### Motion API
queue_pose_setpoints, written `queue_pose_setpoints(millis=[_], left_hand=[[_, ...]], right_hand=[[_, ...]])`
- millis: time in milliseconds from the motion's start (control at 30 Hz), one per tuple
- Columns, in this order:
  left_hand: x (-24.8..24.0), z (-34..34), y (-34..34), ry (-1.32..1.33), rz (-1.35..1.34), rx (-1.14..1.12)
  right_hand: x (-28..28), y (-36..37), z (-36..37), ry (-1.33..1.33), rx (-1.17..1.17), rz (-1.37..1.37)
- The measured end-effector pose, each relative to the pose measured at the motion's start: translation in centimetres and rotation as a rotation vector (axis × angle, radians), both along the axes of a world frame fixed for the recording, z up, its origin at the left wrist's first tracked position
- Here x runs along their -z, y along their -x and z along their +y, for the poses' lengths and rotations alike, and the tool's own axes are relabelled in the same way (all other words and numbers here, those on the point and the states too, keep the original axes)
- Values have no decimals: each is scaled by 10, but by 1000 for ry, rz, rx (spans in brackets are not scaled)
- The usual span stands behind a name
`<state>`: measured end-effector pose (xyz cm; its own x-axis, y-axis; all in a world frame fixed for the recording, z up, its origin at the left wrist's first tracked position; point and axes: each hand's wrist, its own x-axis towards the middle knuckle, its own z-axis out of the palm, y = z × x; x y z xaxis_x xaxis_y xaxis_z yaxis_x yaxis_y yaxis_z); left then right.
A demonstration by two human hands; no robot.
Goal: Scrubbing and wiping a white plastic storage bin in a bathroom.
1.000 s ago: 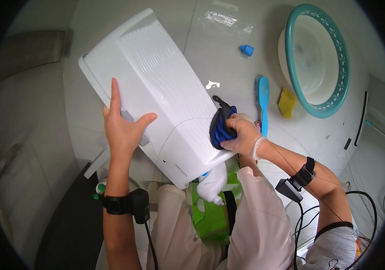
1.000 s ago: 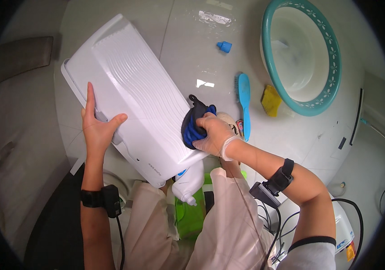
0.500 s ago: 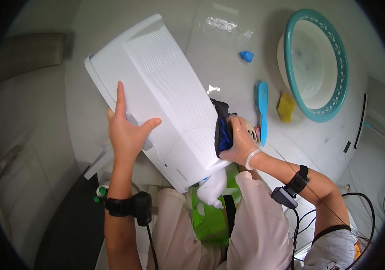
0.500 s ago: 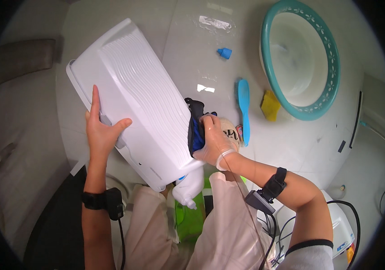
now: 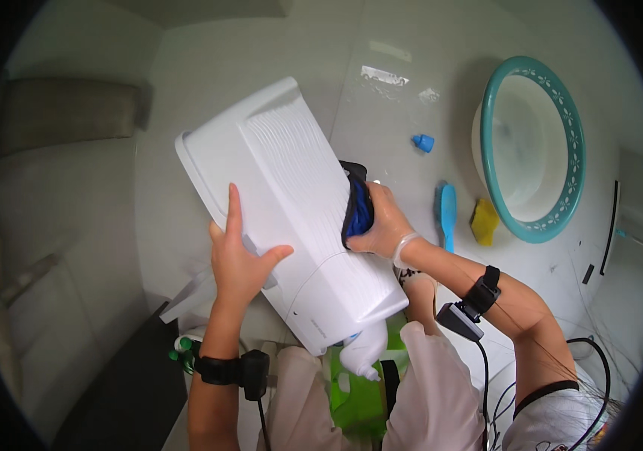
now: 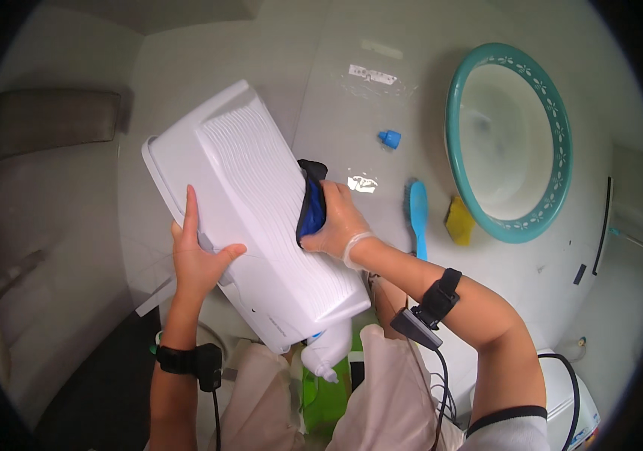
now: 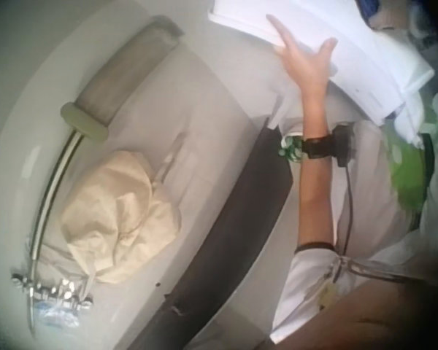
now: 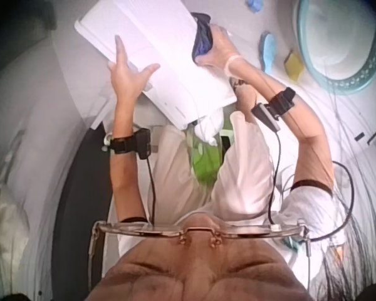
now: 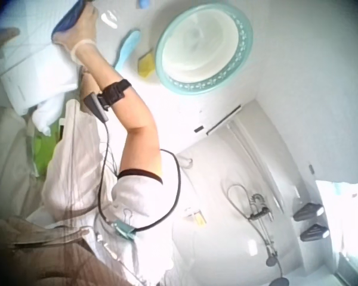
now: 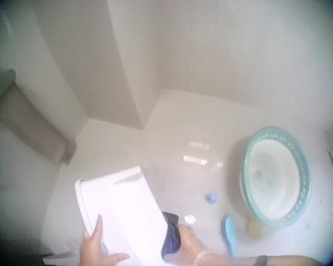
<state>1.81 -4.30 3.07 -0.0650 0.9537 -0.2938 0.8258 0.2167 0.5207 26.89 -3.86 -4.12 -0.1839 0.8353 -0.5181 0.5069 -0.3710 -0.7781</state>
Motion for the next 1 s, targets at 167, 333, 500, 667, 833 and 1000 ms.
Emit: queue_pose_setpoints(millis=[167,333,500,667,833,1000], left_hand=[[-1,-3,4,-42,-15,28],[4,-2,2,-75,-25,65],[-3,-1,1,41,-18,15],[-3,0,3,-4,-38,15],[-3,2,2,9,-27,-18],[-5,1,1,31,5,-33]], right_hand=[[11,19,53,-62,33,42],[6,41,108,-102,84,-25],[7,63,151,-122,240,84],[-1,81,179,-90,235,-40],[-8,87,188,-26,209,-51],[-11,85,188,30,166,-72]])
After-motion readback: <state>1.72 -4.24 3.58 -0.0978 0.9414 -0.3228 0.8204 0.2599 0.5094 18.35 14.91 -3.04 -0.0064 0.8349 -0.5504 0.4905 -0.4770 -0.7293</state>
